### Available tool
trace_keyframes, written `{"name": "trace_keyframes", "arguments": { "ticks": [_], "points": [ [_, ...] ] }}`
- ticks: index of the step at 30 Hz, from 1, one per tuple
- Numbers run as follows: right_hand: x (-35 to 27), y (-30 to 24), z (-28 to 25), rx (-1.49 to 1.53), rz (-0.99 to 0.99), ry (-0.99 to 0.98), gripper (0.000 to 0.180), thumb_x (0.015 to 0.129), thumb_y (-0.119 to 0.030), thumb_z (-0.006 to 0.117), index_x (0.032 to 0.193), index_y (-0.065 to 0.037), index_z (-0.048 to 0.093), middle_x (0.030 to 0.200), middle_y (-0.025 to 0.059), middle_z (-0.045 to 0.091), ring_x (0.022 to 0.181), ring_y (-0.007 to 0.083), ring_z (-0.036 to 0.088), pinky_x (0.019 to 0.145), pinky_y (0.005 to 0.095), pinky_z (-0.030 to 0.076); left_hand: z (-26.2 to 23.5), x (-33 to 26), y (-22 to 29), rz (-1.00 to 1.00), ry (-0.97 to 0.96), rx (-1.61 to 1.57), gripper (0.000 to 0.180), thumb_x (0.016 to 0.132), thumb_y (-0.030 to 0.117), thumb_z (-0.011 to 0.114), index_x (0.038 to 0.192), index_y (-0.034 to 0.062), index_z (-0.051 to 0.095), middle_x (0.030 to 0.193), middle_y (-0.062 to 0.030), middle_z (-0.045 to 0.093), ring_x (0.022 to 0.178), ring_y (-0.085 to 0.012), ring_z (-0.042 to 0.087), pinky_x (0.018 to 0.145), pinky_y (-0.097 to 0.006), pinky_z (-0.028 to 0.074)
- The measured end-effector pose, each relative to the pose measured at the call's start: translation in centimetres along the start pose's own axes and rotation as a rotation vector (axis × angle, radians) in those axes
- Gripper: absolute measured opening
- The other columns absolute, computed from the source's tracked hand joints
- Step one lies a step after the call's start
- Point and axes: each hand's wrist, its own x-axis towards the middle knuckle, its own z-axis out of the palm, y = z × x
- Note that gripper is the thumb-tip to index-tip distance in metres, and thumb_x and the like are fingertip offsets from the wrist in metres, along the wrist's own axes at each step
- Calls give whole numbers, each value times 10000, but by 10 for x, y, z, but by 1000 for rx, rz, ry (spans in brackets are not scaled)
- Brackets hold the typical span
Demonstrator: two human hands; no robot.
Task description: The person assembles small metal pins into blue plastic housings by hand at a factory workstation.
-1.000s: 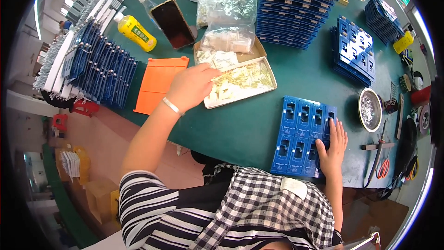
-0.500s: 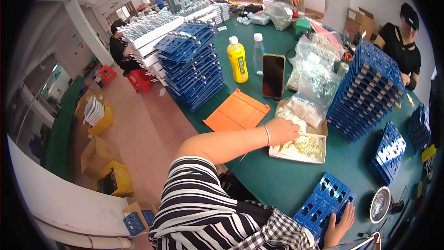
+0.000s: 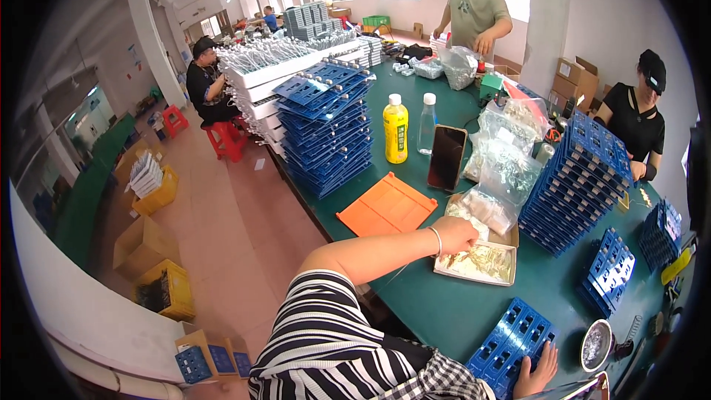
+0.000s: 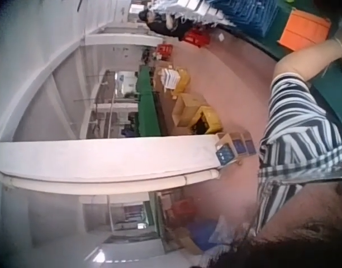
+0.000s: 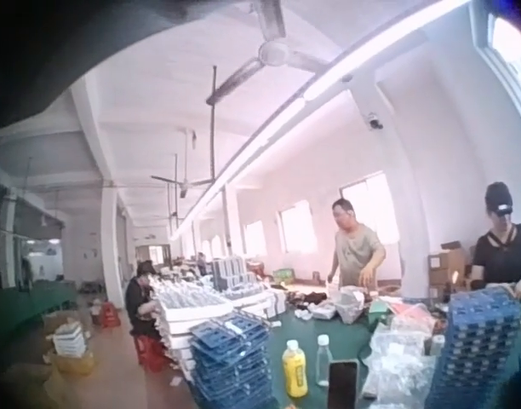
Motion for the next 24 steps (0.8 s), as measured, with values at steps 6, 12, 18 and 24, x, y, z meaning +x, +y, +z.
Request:
{"name": "trace_keyframes", "arguments": {
  "ticks": [6,12,18,24],
  "points": [
    [9,-8,-22,270,134,-43,604,820,-251,668,1339,-16,467,1333,255,480,1244,442,422,1069,495,299,3,-3,1,-73,25,-115,124,811,229,645,870,121,651,847,-74,670,812,-271,641,680,-393,484],
    [99,-56,-49,483,64,24,466,803,-44,600,1261,-11,517,1283,187,504,1211,350,454,1041,419,326,7,-5,-3,-40,134,-337,151,828,224,631,893,89,647,829,-107,669,794,-289,641,697,-394,485],
    [197,-154,30,685,-181,-221,321,803,-72,642,1117,-19,604,1050,175,612,972,341,587,838,390,469,11,-1,13,-19,96,-451,168,836,214,613,907,65,645,846,-141,668,804,-299,643,702,-396,489],
    [212,-192,67,786,-127,-185,161,818,-146,664,917,-21,687,825,176,661,747,311,648,683,381,503,8,-8,2,-68,148,-438,175,835,225,616,909,71,654,867,-140,675,816,-304,655,702,-381,509]
  ]
}}
